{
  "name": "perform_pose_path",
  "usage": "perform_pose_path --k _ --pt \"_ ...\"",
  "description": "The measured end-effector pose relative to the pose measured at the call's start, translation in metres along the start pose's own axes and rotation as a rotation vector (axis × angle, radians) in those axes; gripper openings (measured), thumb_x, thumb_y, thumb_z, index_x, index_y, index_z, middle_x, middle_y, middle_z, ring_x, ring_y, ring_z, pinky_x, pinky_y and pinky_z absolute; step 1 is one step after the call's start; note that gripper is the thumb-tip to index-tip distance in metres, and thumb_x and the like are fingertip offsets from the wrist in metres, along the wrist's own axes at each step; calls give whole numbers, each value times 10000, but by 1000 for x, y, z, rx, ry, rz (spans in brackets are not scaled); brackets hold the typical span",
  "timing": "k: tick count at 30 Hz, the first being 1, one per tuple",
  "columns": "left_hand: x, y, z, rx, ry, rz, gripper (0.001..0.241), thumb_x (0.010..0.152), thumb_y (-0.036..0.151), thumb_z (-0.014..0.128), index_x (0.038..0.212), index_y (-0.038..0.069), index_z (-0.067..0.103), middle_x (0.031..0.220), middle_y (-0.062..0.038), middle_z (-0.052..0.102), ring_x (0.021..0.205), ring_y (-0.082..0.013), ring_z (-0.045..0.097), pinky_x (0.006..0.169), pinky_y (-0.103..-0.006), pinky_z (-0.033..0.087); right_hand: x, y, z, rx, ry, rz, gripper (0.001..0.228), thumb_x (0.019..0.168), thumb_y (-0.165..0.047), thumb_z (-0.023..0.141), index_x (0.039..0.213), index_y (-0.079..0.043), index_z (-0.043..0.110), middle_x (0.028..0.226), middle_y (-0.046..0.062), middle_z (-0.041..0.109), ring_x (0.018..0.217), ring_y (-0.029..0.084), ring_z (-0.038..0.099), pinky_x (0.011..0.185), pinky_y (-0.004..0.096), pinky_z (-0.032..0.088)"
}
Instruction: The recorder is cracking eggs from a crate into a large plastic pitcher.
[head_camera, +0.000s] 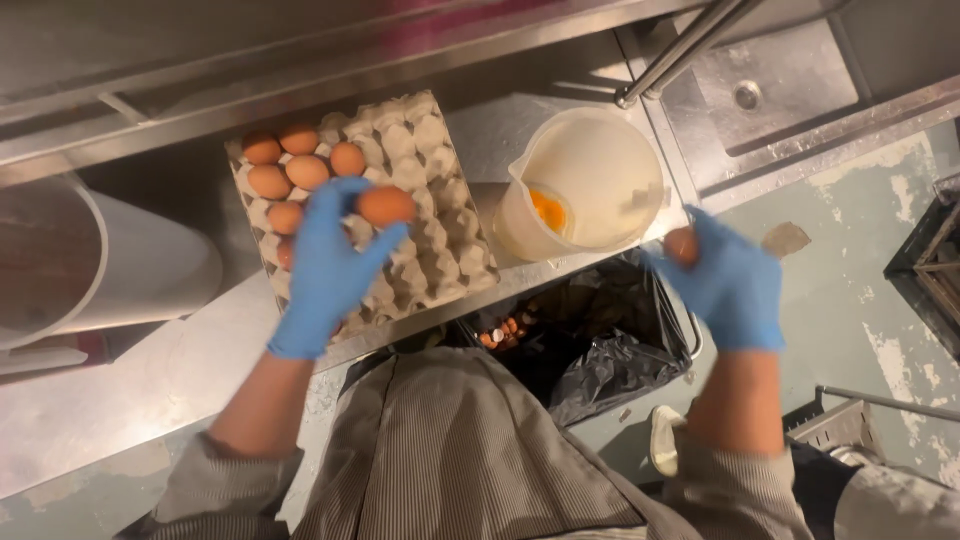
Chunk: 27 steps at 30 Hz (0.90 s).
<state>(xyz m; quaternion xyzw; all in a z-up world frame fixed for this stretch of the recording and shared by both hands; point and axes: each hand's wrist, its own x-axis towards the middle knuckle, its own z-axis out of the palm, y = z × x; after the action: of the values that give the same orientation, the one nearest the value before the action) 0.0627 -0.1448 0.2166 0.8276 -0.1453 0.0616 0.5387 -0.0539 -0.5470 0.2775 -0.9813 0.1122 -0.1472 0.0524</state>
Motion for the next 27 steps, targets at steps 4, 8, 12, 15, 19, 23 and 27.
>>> perform_pose_path --k 4,8,12,15,19,23,27 --pt "-10 51 42 -66 -121 106 527 840 245 853 1252 38 598 1170 -125 644 1086 -260 668 952 -379 544 -13 -68 -25 -88 -129 -193 858 687 -450 864 1381 -30 583 1163 207 717 1014 396 698 819 488 545" --pt "-14 80 84 -206 -253 292 519 850 294 824 1249 54 595 1138 -136 683 1065 -305 671 932 -416 530 -24 -108 21 365 208 -423 709 736 -263 850 1339 -33 558 1314 305 563 1129 438 629 897 452 545" --pt "-8 68 85 -194 -343 278 565 876 322 786 1304 31 560 1083 -142 693 996 -317 677 872 -422 535 -34 -73 65 528 302 -174 473 899 -123 830 1322 -72 626 1201 162 711 1067 324 727 940 387 580" --pt "22 18 56 109 -247 298 482 918 324 775 1283 66 594 1071 -140 715 975 -307 689 847 -420 548 -31 -34 72 510 323 -16 388 961 -106 811 1313 -55 656 1166 165 728 1037 297 738 943 371 579" --pt "64 -54 22 619 -223 88 414 941 277 700 1297 96 591 1095 -165 673 1032 -341 636 885 -479 505 -29 -18 80 454 287 3 368 952 -101 827 1282 -44 676 1146 178 727 1026 291 733 921 374 574" --pt "83 -108 17 871 -38 269 600 787 225 726 1345 65 575 1266 -182 630 1110 -368 593 869 -526 470 -10 -27 57 503 295 -49 415 923 -101 835 1276 -25 631 1175 196 704 1045 299 709 920 389 576" --pt "98 -126 28 1033 -150 237 515 836 130 684 1345 125 611 1182 -149 659 1052 -341 626 830 -544 481 22 -31 60 465 164 5 408 918 -152 805 1278 -42 645 1074 195 729 953 326 733 840 382 577"
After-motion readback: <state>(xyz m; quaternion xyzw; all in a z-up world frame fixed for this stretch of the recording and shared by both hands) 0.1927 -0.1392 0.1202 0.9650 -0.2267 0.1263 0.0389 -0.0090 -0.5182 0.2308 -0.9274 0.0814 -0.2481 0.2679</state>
